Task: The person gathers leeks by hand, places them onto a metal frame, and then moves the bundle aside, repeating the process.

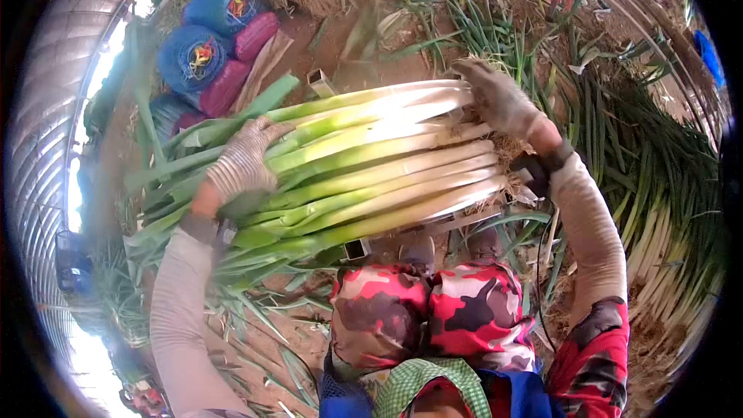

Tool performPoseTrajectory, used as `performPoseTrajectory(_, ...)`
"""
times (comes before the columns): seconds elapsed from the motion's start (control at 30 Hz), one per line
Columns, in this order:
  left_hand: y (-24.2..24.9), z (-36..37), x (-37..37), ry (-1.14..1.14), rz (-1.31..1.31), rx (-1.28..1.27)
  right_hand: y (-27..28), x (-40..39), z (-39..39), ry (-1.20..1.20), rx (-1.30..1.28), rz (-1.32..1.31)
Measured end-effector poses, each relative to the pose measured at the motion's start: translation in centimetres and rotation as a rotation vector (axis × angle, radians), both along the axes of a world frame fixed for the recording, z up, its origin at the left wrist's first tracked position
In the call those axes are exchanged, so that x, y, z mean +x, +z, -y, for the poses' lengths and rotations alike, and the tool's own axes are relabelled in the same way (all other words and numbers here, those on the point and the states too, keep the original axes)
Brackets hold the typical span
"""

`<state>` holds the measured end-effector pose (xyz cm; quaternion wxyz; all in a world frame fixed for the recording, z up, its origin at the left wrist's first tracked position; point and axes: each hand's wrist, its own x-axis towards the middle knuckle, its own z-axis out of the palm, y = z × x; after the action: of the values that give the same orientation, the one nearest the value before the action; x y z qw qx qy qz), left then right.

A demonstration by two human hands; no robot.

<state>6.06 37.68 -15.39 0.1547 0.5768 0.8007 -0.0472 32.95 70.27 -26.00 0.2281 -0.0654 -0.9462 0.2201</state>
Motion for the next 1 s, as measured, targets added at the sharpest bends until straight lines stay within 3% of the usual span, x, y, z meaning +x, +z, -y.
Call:
performPoseTrajectory(0.03,-0.2,-0.1,-0.5,-0.021,-0.002,0.015,1.8,1.2,0.3,-0.019,0.023,-0.109)
performPoseTrajectory(0.13,-0.4,-0.4,-1.9,-0.062,0.078,0.028,0.9,1.9,0.6,0.393,0.064,-0.148)
performPoseTrajectory(0.17,-0.3,-0.4,-1.9,-0.057,0.095,0.015,0.2,1.9,2.3,0.307,0.239,-0.032)
performPoseTrajectory(0.23,0.4,-0.7,-1.2,-0.046,0.146,-0.004,-0.2,1.8,3.0,0.149,0.215,0.532)
performPoseTrajectory(0.33,1.2,-0.6,0.0,-0.059,0.206,-0.008,-7.5,0.0,0.3,0.223,0.208,0.179)
performPoseTrajectory(0.4,0.9,-0.3,0.0,-0.143,0.211,0.009,-7.2,0.8,-0.5,0.152,0.301,0.18)
performPoseTrajectory(0.5,0.5,0.0,0.0,-0.177,0.198,0.036,-1.9,6.1,-2.5,-0.161,-0.132,0.169)
performPoseTrajectory(0.53,0.2,0.1,-0.3,-0.193,0.163,0.036,-3.7,8.3,-3.9,-0.35,-0.007,0.147)
performPoseTrajectory(0.57,-0.2,0.2,-0.8,-0.213,0.13,0.03,-4.8,10.6,-5.8,-0.383,0.12,0.157)
performPoseTrajectory(0.6,-0.5,0.1,-1.1,-0.237,0.098,0.023,-8.8,14.1,-9.3,-0.543,0.045,0.148)
performPoseTrajectory(0.63,-0.4,0.0,-1.1,-0.235,0.1,0.029,-7.2,16.6,-9.1,-0.755,0.233,0.527)
performPoseTrajectory(0.67,-0.1,-0.1,-0.9,-0.23,0.104,0.031,-8.4,19.1,-11.1,-0.861,0.201,0.775)
performPoseTrajectory(0.7,-0.2,0.0,-0.6,-0.224,0.113,0.03,-7.4,20.4,-11.6,-0.936,-0.007,0.967)
performPoseTrajectory(0.8,-0.5,-0.1,-0.2,-0.297,0.074,0.054,-6.3,18.7,-8.5,-0.841,0.066,0.593)
performPoseTrajectory(0.87,-0.8,-0.2,0.4,-0.253,0.087,0.107,-2.8,13.8,-4.6,-0.586,0.128,0.238)
performPoseTrajectory(1.0,-1.9,-2.1,2.9,-0.146,0.057,0.173,1.8,2.0,2.3,-0.187,0.268,-0.089)
